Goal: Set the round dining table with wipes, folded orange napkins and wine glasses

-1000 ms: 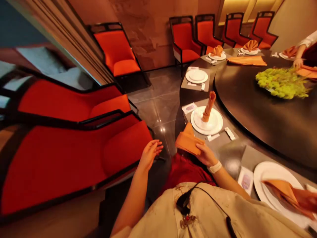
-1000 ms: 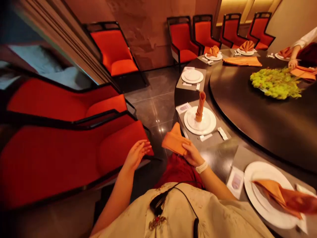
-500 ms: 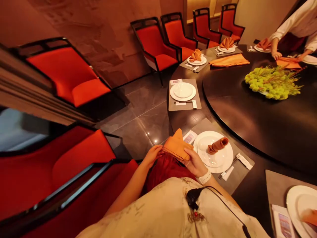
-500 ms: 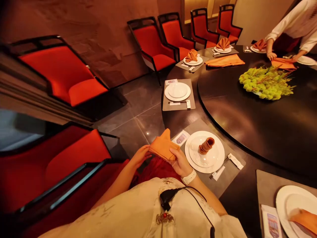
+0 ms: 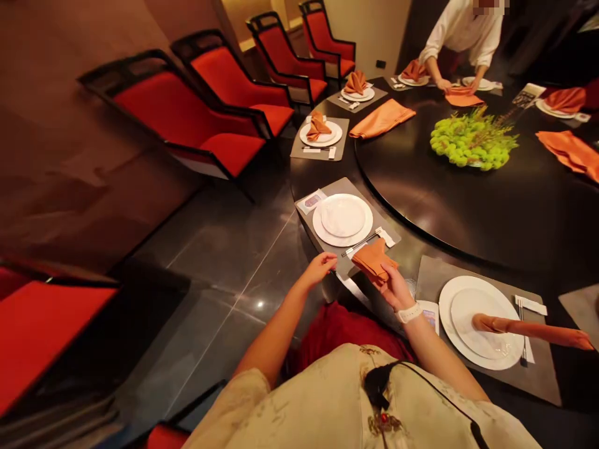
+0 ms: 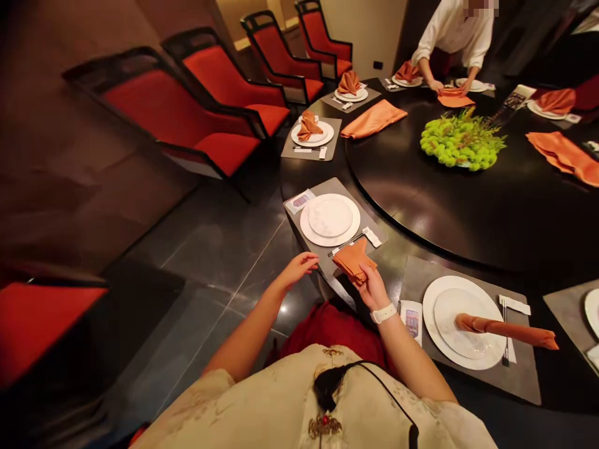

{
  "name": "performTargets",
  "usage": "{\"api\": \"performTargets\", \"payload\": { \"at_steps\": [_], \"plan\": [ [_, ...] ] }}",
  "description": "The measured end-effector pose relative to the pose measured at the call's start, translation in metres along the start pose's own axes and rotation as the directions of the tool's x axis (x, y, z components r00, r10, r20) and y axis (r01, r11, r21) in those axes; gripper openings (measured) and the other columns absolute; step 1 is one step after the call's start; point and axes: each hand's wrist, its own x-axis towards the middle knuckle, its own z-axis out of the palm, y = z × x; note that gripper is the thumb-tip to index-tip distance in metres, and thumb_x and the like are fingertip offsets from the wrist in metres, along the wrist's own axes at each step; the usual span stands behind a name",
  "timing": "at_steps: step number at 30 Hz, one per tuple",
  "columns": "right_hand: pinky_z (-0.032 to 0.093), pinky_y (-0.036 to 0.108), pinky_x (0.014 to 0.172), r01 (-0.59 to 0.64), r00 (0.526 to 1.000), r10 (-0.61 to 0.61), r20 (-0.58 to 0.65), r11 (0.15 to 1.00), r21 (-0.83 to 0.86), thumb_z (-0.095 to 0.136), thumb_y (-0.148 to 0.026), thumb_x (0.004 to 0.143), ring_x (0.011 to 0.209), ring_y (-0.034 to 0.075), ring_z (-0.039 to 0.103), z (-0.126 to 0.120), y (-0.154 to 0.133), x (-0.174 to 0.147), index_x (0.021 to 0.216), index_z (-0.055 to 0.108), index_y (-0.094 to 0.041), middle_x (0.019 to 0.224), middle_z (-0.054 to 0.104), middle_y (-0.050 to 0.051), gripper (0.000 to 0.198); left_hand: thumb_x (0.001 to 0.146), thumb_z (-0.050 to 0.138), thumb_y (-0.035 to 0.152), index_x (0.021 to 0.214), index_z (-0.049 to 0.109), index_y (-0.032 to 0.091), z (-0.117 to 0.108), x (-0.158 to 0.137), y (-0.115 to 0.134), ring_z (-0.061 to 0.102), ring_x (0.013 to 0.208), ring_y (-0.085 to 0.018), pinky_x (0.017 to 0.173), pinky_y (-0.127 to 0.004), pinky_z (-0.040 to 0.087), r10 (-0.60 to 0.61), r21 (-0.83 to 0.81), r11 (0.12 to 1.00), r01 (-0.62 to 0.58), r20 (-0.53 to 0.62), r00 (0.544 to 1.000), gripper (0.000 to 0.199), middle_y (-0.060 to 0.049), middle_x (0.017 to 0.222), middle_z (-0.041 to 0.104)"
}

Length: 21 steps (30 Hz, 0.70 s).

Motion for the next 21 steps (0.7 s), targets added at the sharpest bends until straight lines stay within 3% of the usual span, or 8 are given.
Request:
{"api": "performTargets", "payload": {
  "at_steps": [3,7,12,16,21],
  "plan": [
    [0.058,0.022,0.064,0.059,0.998,-0.059,-0.006,0.998,-0.028,0.069,-0.023,0.078,0.079,0.014,0.07,0.035,-0.01,0.041,0.119,0.061,-0.021,0.1,0.075,0.003,0.041,0.082,0.069,0.036,0.101,0.065,0.015,-0.02,0.053,0.018,0.066,0.083,-0.017,0.074,-0.029,0.048,-0.011,-0.003,1.0,0.011,-0.017,1.0,0.028,-0.008,0.099,0.067],
    [0.056,0.021,0.061,0.049,0.996,-0.049,-0.076,0.999,-0.003,0.064,-0.021,0.082,0.074,0.013,0.069,0.071,-0.014,0.11,0.12,0.06,-0.019,0.096,0.075,0.004,0.038,0.084,0.065,0.034,0.104,0.064,0.014,-0.027,0.121,0.036,0.065,0.086,-0.018,0.076,-0.03,0.049,0.007,0.019,1.0,-0.007,-0.015,1.0,0.028,-0.01,0.104,0.067],
    [0.056,0.023,0.065,-0.006,0.993,0.003,-0.117,1.0,-0.022,0.065,-0.025,0.082,0.078,0.013,0.069,0.108,0.0,0.177,0.12,0.059,-0.021,0.098,0.074,0.004,0.038,0.084,0.066,0.03,0.111,0.065,0.014,-0.033,0.185,0.052,0.061,0.111,-0.023,0.098,-0.036,0.046,0.064,0.063,0.996,-0.065,0.014,0.998,0.032,-0.014,0.123,0.064],
    [0.054,0.023,0.064,-0.037,0.98,0.027,-0.196,0.998,-0.051,0.068,-0.036,0.083,0.079,0.013,0.068,0.126,0.013,0.193,0.113,0.061,-0.022,0.1,0.073,0.004,0.034,0.088,0.063,0.029,0.112,0.066,0.012,-0.031,0.214,0.059,0.056,0.121,-0.025,0.109,-0.037,0.038,0.066,0.1,0.992,-0.08,0.135,0.989,0.03,-0.014,0.124,0.065],
    [0.056,0.028,0.067,-0.043,0.955,0.035,-0.296,0.999,-0.02,0.046,-0.059,0.095,0.089,0.016,0.066,0.138,0.02,0.188,0.113,0.065,-0.022,0.11,0.07,0.007,0.045,0.096,0.051,0.043,0.11,0.065,0.01,-0.051,0.232,0.073,0.058,0.11,-0.024,0.102,-0.035,0.044,0.059,0.132,0.985,-0.112,0.353,0.934,0.038,-0.013,0.115,0.067]
  ]
}}
